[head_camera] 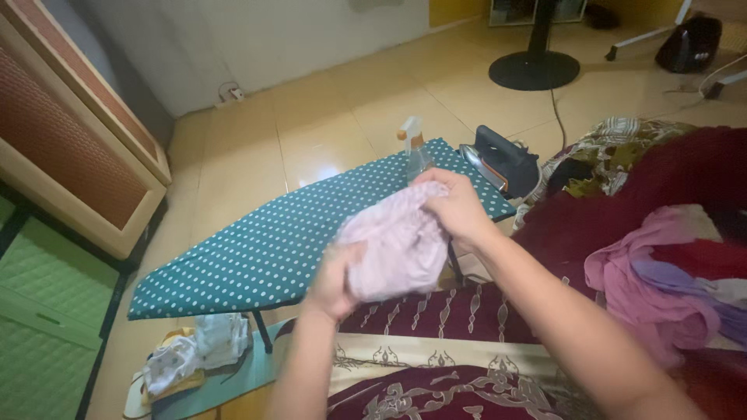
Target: The person irons several small garments on a portable ironing board. They unfold and smooth each item, spray it with water, and press it with an iron before folding and stacking the finished pieces.
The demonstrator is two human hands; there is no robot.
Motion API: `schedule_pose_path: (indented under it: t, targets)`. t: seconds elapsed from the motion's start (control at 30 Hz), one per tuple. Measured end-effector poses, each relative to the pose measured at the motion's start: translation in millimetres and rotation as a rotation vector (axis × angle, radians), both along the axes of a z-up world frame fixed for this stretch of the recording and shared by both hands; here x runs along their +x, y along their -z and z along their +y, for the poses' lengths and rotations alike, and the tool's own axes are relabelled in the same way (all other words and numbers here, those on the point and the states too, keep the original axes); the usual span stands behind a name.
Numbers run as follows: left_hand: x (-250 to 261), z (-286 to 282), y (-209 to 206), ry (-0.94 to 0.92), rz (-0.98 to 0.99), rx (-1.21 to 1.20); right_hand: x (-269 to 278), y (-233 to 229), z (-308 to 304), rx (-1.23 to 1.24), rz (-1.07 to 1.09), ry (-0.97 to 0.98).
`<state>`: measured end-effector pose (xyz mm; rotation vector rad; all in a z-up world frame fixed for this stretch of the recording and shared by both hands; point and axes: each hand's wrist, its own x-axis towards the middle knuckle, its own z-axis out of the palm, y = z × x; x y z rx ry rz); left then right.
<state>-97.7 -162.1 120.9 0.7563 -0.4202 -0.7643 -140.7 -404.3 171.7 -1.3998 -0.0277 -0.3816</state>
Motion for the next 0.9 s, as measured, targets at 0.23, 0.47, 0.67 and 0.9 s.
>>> schedule_pose_path:
  t: [0.23,0.47,0.67,0.9]
  targets:
    - [-19,-19,-17,0.143,-0.029,-0.246,14,40,15,-0.565,-0.391,0.052]
    - [8,-13,-9,-0.254,-0.051,-0.025,-26,-2,37,-0.6,-0.479,0.259]
    - [13,-20,0,-0.341,-0.056,-0.079,-19,-4,58,-0.996,-0.427,0.117]
    - [19,-17,-15,-0.388,0.104,-0.117,-3,-5,67,-1.21,-0.548,0.287]
